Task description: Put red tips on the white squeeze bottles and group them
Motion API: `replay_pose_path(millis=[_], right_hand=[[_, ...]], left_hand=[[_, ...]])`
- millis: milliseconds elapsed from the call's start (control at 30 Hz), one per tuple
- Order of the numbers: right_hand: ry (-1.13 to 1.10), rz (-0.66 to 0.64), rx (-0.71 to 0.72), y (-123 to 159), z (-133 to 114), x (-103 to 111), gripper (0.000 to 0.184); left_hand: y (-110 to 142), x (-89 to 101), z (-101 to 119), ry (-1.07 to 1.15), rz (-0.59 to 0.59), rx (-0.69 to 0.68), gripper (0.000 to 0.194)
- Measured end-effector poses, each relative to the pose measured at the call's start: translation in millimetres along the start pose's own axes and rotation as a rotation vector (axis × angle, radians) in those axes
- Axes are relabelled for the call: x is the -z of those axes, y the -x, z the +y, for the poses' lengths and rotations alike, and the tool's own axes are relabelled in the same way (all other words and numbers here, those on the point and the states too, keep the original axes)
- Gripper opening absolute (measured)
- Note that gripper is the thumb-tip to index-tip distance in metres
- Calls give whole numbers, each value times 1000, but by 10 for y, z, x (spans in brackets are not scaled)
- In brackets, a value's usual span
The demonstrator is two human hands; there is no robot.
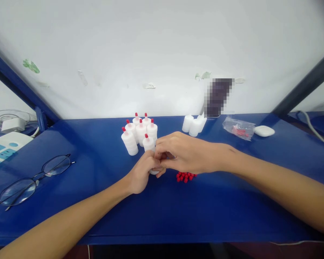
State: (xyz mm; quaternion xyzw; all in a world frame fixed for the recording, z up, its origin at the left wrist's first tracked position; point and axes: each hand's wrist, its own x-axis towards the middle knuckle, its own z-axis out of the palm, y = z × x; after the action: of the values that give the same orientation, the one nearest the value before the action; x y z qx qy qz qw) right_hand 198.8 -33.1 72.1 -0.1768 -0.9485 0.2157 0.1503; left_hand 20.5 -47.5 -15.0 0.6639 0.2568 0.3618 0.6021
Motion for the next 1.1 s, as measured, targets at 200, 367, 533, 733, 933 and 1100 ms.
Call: replay_pose_path(millis=[200,367,533,733,933,1100], right_hand=[[-51,-13,28,-17,13,-62,18],[-37,-17,44,-32,7,-75,19],[-17,-8,-13,4,14,31,16],[-6,296,-211,85,26,375,21],[204,434,-275,-176,6,306,25],[299,259,-302,-422,-9,177,28]], left_hand=[[-6,-28,-18,5,0,-16,13],[-11,-36,-22,-9,48,-17,13],[-7,-48,33,7,30,-7,24],[-17,-65,114,95,48,3,43],[9,-110,172,-311,17,41,28],[13,-109,192,-666,62,-97,21]])
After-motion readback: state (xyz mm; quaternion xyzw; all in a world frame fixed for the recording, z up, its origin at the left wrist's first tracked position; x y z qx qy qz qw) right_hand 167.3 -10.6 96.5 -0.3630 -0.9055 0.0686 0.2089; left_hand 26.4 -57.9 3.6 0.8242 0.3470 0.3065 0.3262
